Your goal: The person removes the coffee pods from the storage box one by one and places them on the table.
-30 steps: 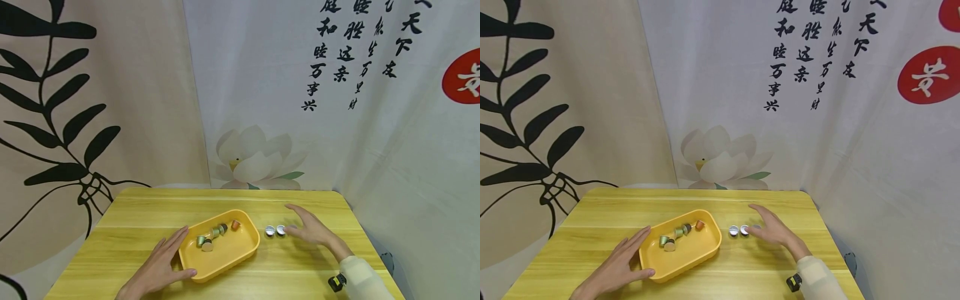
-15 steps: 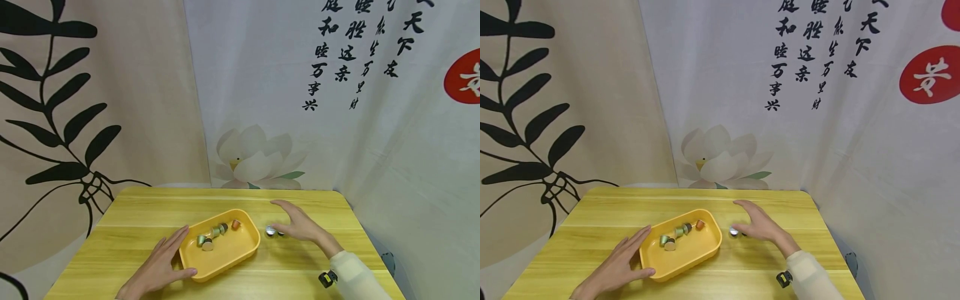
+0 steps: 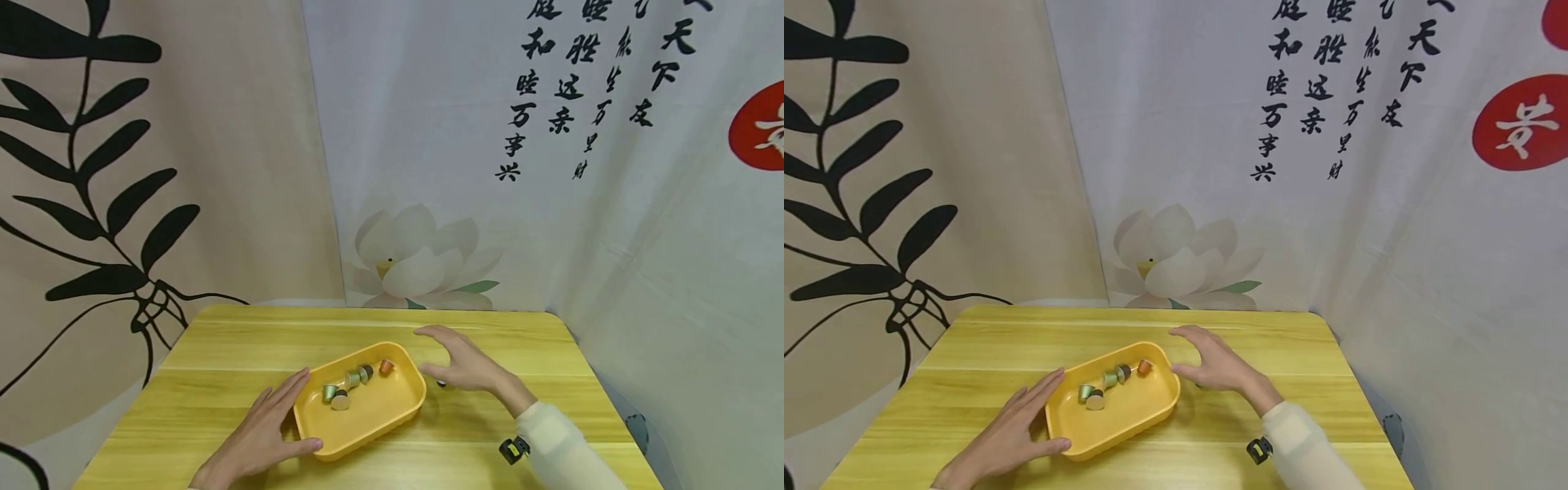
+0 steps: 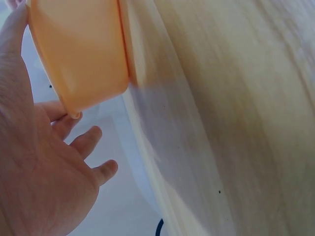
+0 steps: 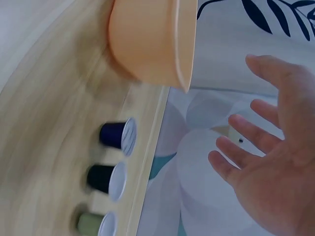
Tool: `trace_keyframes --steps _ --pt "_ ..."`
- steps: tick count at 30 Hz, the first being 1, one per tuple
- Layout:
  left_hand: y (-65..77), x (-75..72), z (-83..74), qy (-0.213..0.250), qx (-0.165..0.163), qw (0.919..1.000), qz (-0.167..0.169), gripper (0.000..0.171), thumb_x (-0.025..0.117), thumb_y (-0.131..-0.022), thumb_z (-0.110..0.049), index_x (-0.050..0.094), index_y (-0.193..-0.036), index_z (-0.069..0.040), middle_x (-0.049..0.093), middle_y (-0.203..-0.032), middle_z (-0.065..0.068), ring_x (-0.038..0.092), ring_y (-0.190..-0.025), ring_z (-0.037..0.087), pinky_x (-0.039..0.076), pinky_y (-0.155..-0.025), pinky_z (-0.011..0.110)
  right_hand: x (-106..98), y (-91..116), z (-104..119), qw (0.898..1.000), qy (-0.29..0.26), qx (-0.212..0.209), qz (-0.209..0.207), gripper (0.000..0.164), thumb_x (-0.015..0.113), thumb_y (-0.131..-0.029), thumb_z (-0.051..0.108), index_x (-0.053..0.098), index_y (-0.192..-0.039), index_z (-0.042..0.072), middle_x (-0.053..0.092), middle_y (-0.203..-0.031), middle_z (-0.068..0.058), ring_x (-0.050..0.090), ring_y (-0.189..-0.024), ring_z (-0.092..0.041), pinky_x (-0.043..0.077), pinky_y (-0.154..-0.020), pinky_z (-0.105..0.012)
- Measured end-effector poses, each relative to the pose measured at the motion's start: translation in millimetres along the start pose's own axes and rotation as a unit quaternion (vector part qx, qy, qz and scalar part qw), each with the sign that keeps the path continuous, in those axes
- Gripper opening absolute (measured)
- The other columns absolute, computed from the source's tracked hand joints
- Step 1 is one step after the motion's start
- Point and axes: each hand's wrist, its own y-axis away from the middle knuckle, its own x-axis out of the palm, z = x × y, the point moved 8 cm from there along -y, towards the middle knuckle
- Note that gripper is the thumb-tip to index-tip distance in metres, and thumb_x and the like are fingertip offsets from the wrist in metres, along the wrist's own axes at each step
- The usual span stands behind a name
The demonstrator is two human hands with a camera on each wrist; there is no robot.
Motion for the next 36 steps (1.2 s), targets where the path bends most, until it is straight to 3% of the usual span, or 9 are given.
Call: trace_keyframes --steps 17,20,25,28,36 --pt "1.0 0.5 -0.1 -0.001 0.004 1.0 -0.003 0.123 0.086 -0.089 -0.074 0.032 -0.179 -0.01 0.033 -0.187 0.013 0.045 -0.165 0.049 0.028 -0.128 0.087 44 -44 59 0.993 0.034 -0.074 0.086 0.059 0.077 -0.108 0.031 0.059 -0.163 0.014 0.059 -0.17 -0.007 0.052 -0.162 -0.033 0.045 -0.135 -0.059" --pt "0.9 1.0 0.2 -0.003 0.005 1.0 -0.003 0.123 0.085 -0.089 -0.075 0.032 -0.179 -0.011 0.033 -0.187 0.013 0.047 -0.164 0.049 0.028 -0.128 0.088 53 -50 65 0.99 0.037 -0.091 0.104 0.057 0.078 -0.108 0.029 0.061 -0.16 0.013 0.06 -0.168 -0.008 0.062 -0.152 -0.031 0.052 -0.13 -0.055" --pt "-0.1 2.1 0.7 -0.003 0.003 1.0 -0.001 0.123 0.084 -0.089 -0.077 0.031 -0.18 -0.013 0.033 -0.187 0.012 0.046 -0.164 0.048 0.029 -0.129 0.087 68 -58 71 0.985 0.044 -0.103 0.128 0.057 0.081 -0.107 0.027 0.062 -0.159 0.011 0.062 -0.165 -0.008 0.072 -0.132 -0.026 0.062 -0.114 -0.036" --pt "-0.4 1.9 0.6 0.0 0.003 1.0 0.0 0.122 0.084 -0.089 -0.076 0.031 -0.18 -0.012 0.033 -0.187 0.012 0.046 -0.164 0.049 0.029 -0.129 0.087 75 -60 73 0.984 0.031 -0.102 0.142 0.057 0.08 -0.108 0.026 0.062 -0.159 0.009 0.061 -0.166 -0.009 0.069 -0.141 -0.03 0.064 -0.111 -0.034" --pt "0.3 0.5 -0.5 0.001 0.005 1.0 0.001 0.122 0.085 -0.09 -0.074 0.032 -0.179 -0.011 0.032 -0.187 0.012 0.046 -0.164 0.05 0.028 -0.127 0.089 95 -66 81 0.978 0.055 -0.103 0.171 0.058 0.078 -0.109 0.028 0.06 -0.162 0.012 0.061 -0.168 -0.006 0.061 -0.155 -0.027 0.053 -0.13 -0.043"
